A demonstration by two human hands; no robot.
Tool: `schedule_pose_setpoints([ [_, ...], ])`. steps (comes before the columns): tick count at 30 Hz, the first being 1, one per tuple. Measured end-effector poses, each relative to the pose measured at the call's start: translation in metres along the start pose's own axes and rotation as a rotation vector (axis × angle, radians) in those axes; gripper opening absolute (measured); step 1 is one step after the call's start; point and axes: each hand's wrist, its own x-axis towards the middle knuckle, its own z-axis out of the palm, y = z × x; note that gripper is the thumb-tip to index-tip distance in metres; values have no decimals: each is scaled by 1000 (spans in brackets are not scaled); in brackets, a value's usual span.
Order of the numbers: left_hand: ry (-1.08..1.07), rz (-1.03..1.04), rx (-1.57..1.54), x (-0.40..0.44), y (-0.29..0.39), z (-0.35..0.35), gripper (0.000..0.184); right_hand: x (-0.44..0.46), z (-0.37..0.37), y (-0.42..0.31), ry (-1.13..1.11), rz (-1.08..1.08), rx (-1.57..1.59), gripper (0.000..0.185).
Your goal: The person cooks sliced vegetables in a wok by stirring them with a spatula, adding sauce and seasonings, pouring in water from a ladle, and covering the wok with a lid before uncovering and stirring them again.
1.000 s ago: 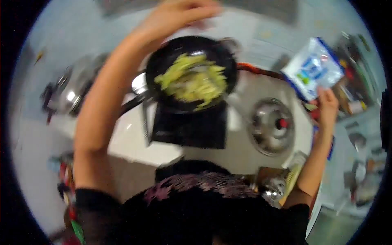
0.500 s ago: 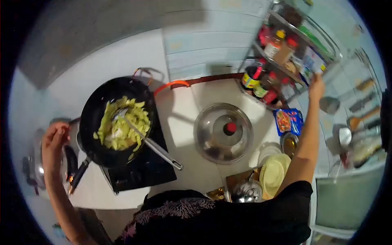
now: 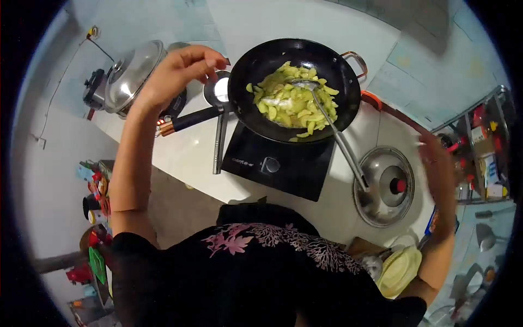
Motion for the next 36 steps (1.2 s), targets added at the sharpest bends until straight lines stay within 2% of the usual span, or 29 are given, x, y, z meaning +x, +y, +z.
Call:
schedule_pose_setpoints([
  [1, -54, 69, -43, -2, -11, -3, 22, -5, 26, -47, -136, 22, -225, 39],
  [2, -54, 42, 100, -7, -15, -4, 20, -7, 54, -73, -160, -55, -348, 42],
  [3, -68, 110, 157, -14, -22, -7, 19, -7, 79, -87, -186, -131, -471, 45],
  [5, -52, 186, 251, -31, -35, -12, 17, -2, 103, -105, -344, -3, -581, 49],
  [6, -58, 97, 238, -40, -41, -17, 18, 1, 114, -111, -429, 62, -634, 50],
  [9, -40, 101, 321, -63, -54, -30, 20, 1, 118, -66, -221, -112, -829, 55],
  [12, 35, 172, 348, -77, -86, -36, 22, -7, 88, -73, -7, -300, -463, 50],
  [13, 48, 173, 371, -80, -93, -37, 24, -7, 76, -89, -34, -338, -266, 38],
  [16, 48, 177, 462, -87, -116, -36, 26, -15, 40, -134, -364, 427, 450, 30],
  [19, 60, 238, 550, -92, -125, -34, 29, -24, 33, -154, -435, 550, 505, 32],
  [22, 60, 122, 642, -94, -124, -33, 34, -31, 38, -164, -454, 689, 547, 37],
  [25, 11, 101, 647, -94, -132, -34, 38, -35, 47, -168, -434, 799, 564, 40],
  [36, 3, 139, 595, -90, -146, -35, 39, -16, 62, -179, -529, 756, 536, 27],
])
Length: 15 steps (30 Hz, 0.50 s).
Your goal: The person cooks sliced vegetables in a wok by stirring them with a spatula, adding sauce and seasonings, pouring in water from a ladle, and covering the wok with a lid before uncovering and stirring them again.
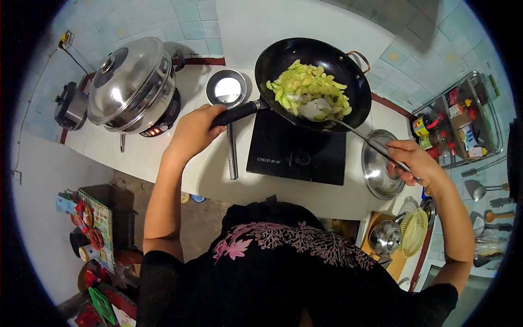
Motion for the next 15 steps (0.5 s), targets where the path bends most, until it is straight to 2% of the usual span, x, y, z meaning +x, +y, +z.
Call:
schedule_pose_setpoints([
  [5, -6, -27, -65, 2, 1, 0, 41, 23, 20, 9, -20, -115, -48, 17],
  [8, 3, -22, -96, 1, -2, 0, 40, 25, 11, 11, -34, -128, -66, 18],
  [13, 19, -35, -127, 2, -1, 3, 38, 39, 21, 18, 16, -59, -3, 36],
  [15, 18, -36, -149, 1, 1, 2, 38, 49, 22, 23, -37, -103, -8, 38],
])
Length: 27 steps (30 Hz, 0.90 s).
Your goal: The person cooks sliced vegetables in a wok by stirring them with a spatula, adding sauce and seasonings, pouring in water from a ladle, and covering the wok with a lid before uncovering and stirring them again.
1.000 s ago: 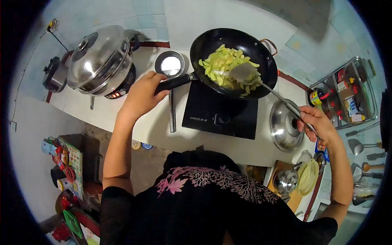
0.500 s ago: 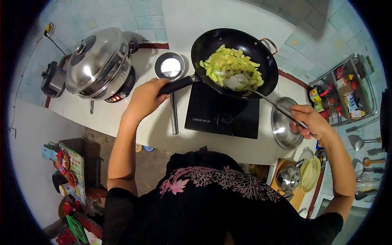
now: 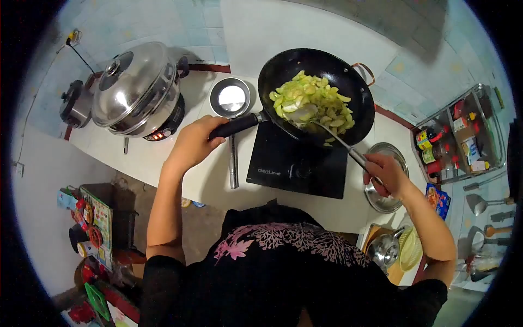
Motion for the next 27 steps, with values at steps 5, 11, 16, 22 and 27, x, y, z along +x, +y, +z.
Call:
schedule_pose_setpoints([
  [5, -33, -21, 19, 0, 1, -3, 42, -8, -12, 3, -2, -85, -52, 35],
  [11, 1, -38, -14, 0, 3, 0, 38, 7, -13, 24, -27, -134, 5, 37],
  [16, 29, 30, 11, 1, 2, -1, 37, -8, -16, 24, 2, -111, 17, 37],
  [22, 37, 30, -3, -1, 9, -2, 35, -28, -24, 56, 18, -186, 169, 42],
  [27, 254, -22, -38, -8, 47, 2, 36, -33, -24, 81, 31, -340, 168, 44],
])
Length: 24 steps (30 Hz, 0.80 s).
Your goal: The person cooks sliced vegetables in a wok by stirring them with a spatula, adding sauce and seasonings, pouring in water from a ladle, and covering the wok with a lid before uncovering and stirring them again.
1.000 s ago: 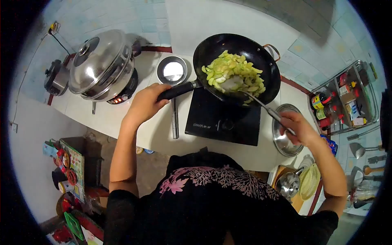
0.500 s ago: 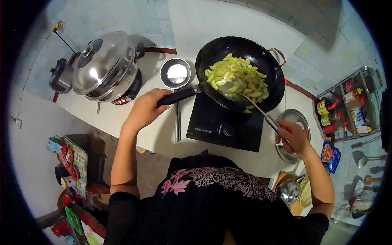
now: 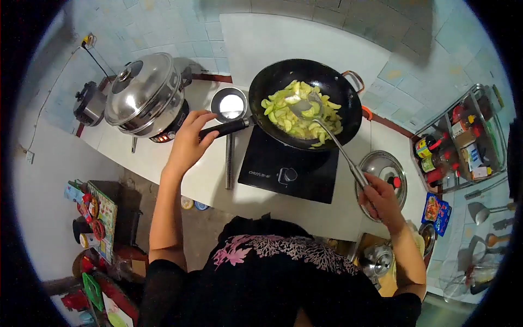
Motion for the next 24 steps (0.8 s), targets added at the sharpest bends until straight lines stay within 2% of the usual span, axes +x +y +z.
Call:
schedule_pose_setpoints([
  [2, 50, -37, -78, -9, 13, 7, 33, 0, -6, 14, 23, -62, -17, 44],
  [3, 114, 91, -34, -11, 18, 12, 29, -1, -8, 22, 36, -112, -11, 44],
  [4, 147, 94, -45, -18, 30, 17, 28, 0, -11, 28, 50, -160, -3, 44],
  [6, 130, 125, -6, -30, 48, 27, 28, 6, -17, 28, 43, -149, 5, 41],
  [11, 73, 88, -131, -59, 78, 46, 24, 21, -8, 14, 23, -149, 21, 39],
  [16, 5, 124, -207, -79, 93, 52, 23, -17, -1, 18, 52, -153, 169, 41],
  [21, -150, 231, -412, -85, 101, 79, 21, -121, 42, 44, 291, -210, 311, 45],
  [24, -387, 325, -631, -97, 105, 114, 21, -204, 101, 68, 537, -272, 331, 44],
])
